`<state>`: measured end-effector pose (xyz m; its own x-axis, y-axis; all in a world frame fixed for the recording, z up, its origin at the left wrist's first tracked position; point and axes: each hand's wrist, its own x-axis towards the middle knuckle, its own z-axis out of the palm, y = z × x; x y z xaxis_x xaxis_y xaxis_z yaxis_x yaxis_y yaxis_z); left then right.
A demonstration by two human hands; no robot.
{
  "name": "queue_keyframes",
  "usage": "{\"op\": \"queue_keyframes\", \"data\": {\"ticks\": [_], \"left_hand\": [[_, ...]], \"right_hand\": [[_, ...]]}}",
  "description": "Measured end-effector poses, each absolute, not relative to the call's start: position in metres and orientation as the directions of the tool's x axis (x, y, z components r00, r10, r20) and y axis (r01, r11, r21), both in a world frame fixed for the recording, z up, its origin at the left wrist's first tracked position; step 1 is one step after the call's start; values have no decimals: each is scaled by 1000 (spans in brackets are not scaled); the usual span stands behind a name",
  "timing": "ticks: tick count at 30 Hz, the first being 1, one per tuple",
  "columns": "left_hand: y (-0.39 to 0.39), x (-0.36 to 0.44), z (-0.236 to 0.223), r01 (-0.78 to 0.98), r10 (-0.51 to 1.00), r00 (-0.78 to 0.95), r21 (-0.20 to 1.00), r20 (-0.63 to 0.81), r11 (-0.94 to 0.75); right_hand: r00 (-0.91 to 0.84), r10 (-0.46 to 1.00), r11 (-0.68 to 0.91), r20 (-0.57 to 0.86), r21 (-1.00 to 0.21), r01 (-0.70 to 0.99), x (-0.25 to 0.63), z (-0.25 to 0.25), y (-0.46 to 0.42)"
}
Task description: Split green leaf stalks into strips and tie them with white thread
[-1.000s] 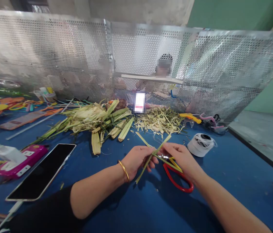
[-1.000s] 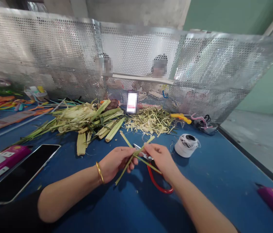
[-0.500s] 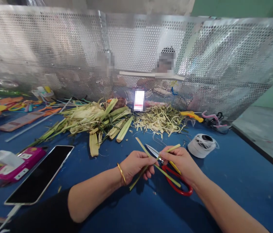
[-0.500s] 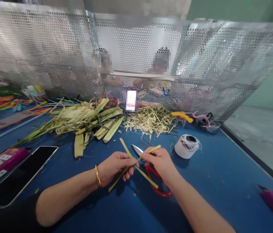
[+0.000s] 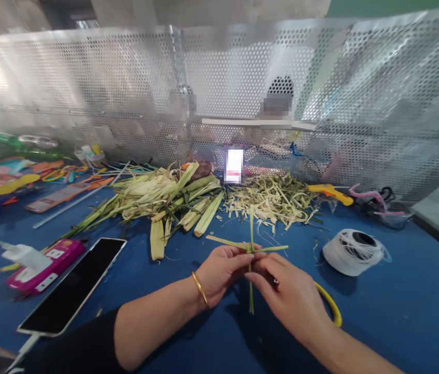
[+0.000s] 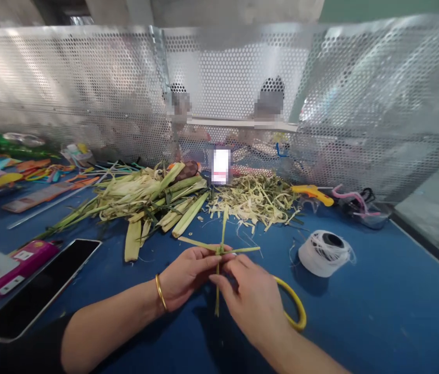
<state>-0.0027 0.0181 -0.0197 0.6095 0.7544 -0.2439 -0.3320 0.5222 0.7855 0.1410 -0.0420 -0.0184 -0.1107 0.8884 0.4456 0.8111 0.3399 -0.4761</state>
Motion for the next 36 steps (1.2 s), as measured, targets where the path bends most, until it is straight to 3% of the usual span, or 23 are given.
{"op": "queue_keyframes", "data": {"ticks": [4,9,19,22,25,30,36], "left_hand": [[16,-3,-25,-350,767,575,762,-284,544],[13,-2,-22,-357,790,524,761,-317,542],[11,-5,-20,-320,767,530,752,-362,576],[14,-9,-17,-314,758,554,757,-345,573],[17,-11,-14,-290,745,581,772,-328,565],[16,-10,-15,-219,714,605,788,-353,576],[14,-7,-19,-140,781,523,869,-341,474]], "right_hand": [[-65,951,250,301,-631,734,127,-38,-39],[-85,944,288,318,-672,682,127,-40,-43],[-250,895,429,369,-561,708,127,-34,-55],[-239,859,448,452,-439,779,138,-28,-56],[-143,798,365,586,-281,888,152,-26,-51],[-271,851,397,449,-214,892,154,-27,-43],[-326,802,461,501,-171,871,142,-21,-50]]}}
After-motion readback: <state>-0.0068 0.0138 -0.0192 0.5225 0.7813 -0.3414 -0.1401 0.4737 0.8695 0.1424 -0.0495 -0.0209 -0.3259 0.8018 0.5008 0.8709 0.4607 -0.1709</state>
